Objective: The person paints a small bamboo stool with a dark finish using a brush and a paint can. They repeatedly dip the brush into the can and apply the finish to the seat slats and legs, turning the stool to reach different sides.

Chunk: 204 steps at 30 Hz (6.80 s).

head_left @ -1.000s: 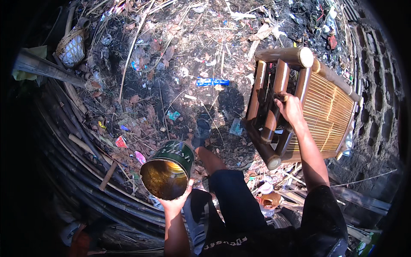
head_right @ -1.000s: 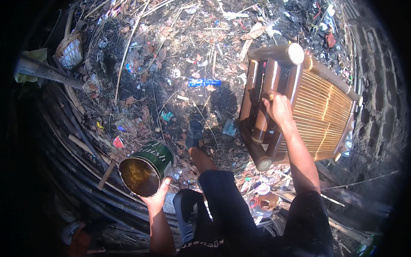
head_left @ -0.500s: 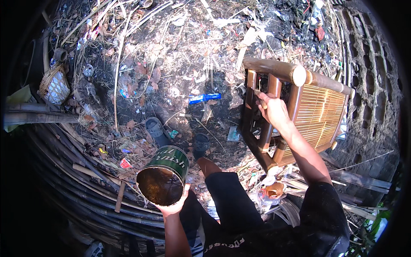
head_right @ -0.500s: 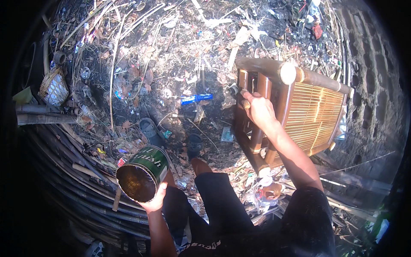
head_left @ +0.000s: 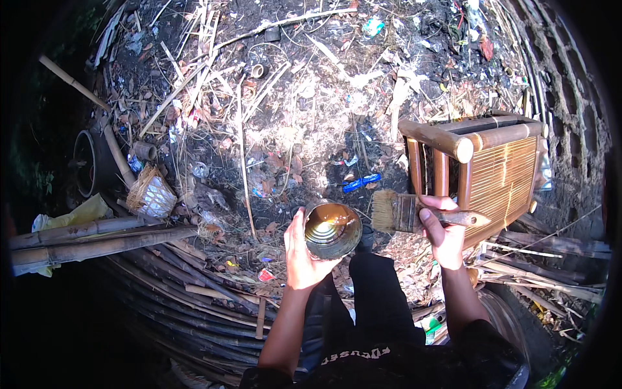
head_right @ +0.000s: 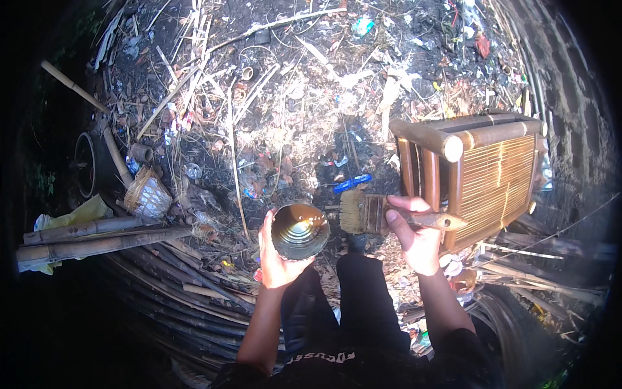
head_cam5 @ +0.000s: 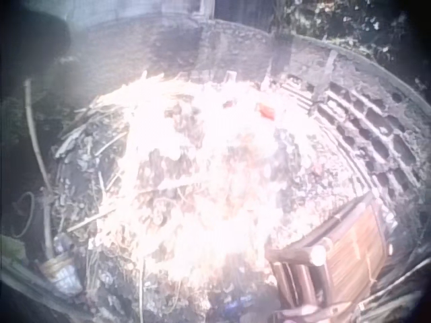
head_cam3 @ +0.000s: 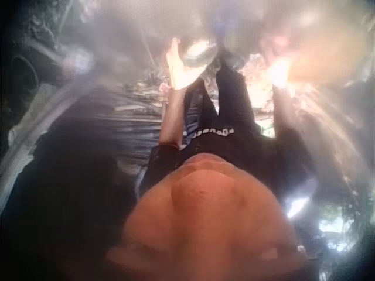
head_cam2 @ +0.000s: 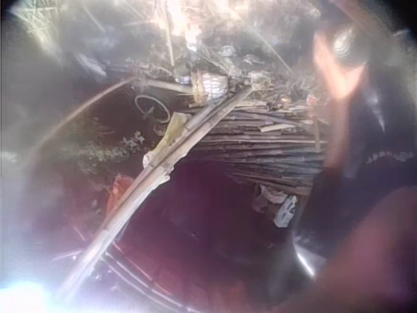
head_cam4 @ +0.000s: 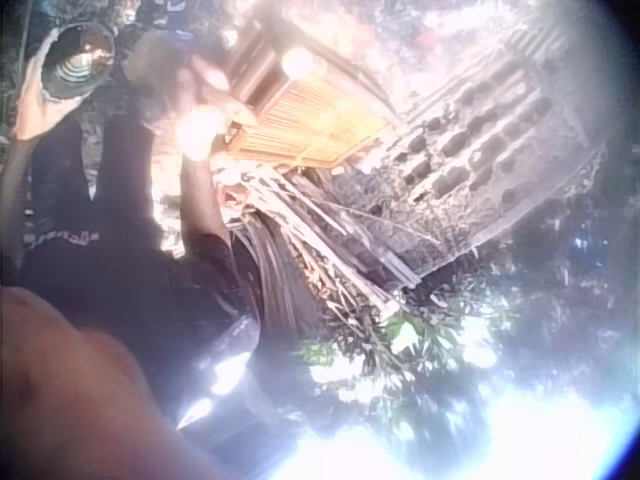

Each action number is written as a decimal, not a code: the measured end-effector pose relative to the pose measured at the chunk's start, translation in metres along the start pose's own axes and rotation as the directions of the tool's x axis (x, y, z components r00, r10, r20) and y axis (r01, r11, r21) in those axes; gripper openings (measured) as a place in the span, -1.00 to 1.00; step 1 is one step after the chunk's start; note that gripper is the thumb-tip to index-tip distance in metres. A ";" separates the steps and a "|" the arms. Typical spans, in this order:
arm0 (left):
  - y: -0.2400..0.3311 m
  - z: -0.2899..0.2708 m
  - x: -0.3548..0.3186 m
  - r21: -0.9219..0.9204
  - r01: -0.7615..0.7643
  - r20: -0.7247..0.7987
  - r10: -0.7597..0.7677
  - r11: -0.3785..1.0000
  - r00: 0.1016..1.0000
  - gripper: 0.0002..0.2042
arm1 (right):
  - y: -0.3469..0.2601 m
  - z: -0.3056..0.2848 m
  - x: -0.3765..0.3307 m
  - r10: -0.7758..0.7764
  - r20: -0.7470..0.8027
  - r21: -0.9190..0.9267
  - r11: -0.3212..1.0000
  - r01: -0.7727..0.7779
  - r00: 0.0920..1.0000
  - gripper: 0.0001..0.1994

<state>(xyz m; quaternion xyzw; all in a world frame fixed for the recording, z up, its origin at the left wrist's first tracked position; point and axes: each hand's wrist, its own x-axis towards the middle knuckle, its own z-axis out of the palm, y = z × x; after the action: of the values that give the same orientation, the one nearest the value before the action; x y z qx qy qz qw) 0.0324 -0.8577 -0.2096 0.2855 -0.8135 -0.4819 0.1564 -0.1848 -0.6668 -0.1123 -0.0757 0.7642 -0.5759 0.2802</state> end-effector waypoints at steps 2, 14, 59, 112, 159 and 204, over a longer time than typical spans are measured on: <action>0.022 -0.019 0.024 0.049 -0.021 0.092 0.016 0.999 0.996 0.23 | -0.048 0.027 -0.014 -0.104 0.044 -0.017 0.994 0.105 0.994 -0.75; 0.127 -0.058 0.109 0.069 -0.328 0.430 0.269 0.942 0.862 0.27 | -0.144 0.054 -0.013 -0.221 0.242 -0.654 0.682 0.327 0.945 -0.74; 0.460 0.064 0.653 -0.394 -0.607 0.911 0.381 0.690 -0.157 0.15 | -0.470 -0.079 0.230 -0.059 -0.735 0.027 0.993 0.117 0.675 -0.71; 0.284 0.619 0.560 -0.795 -0.201 0.243 -0.004 0.572 -0.970 0.12 | 0.000 0.036 0.390 0.424 -0.389 0.457 0.860 0.228 -0.818 -0.65; 0.207 0.694 0.635 -0.681 -0.152 0.459 0.256 0.716 -0.851 -0.36 | 0.336 0.028 0.527 0.217 -0.932 0.357 0.679 -0.642 -0.289 -0.45; 0.199 0.667 0.611 -0.734 -0.009 0.381 0.400 0.679 -0.833 -0.44 | 0.128 -0.014 0.417 0.305 -0.209 -0.299 0.884 0.358 -0.929 -0.56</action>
<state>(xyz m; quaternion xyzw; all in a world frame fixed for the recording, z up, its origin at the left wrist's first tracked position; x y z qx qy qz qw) -0.8649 -0.6964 -0.3735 -0.6768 -0.4098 -0.4091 -0.4545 -0.5121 -0.7966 -0.3705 0.4706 0.2192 -0.2963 -0.8017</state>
